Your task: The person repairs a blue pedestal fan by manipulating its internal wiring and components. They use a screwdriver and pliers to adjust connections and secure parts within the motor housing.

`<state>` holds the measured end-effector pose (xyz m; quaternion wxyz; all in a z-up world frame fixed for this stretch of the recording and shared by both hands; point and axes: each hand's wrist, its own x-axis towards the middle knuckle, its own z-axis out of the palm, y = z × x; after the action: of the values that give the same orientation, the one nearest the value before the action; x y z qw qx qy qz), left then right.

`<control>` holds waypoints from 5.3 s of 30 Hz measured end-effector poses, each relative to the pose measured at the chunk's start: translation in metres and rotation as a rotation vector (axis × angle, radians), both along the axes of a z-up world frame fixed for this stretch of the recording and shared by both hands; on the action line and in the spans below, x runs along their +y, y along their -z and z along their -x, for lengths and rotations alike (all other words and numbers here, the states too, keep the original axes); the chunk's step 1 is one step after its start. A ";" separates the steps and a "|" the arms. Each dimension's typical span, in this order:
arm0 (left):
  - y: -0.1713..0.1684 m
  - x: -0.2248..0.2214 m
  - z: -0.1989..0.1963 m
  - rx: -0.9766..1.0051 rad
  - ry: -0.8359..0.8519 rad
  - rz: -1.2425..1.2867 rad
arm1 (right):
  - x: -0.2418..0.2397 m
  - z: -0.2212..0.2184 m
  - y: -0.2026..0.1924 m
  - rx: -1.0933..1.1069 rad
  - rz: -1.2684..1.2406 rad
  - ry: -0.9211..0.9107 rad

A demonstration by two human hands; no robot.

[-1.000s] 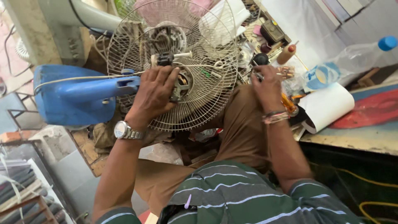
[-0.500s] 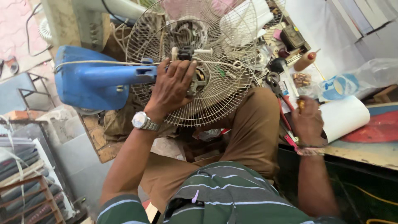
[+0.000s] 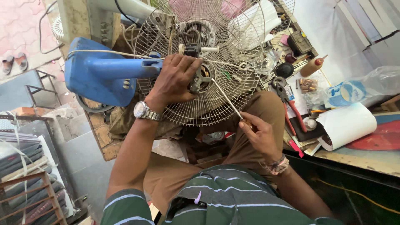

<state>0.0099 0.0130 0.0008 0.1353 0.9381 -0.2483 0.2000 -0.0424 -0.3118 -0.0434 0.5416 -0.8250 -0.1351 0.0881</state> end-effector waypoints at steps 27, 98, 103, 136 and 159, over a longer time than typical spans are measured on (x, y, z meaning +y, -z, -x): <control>0.001 -0.005 0.003 -0.004 -0.044 0.005 | 0.037 0.014 0.127 0.155 -0.341 0.038; 0.017 -0.011 0.018 -0.044 -0.120 0.049 | -0.026 -0.155 -0.004 -0.254 0.344 -0.395; 0.021 -0.013 0.015 -0.065 -0.110 0.049 | -0.033 -0.136 -0.013 -0.295 0.441 -0.427; 0.025 -0.009 0.013 -0.071 -0.073 0.075 | -0.031 -0.094 -0.007 -0.710 0.665 -0.489; 0.024 -0.011 0.012 -0.104 -0.092 0.085 | -0.021 -0.023 0.020 -0.508 0.143 -0.064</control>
<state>-0.0020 0.0021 -0.0235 0.1526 0.9302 -0.2028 0.2651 -0.0190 -0.3329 -0.0637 0.4277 -0.8522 -0.2860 -0.0954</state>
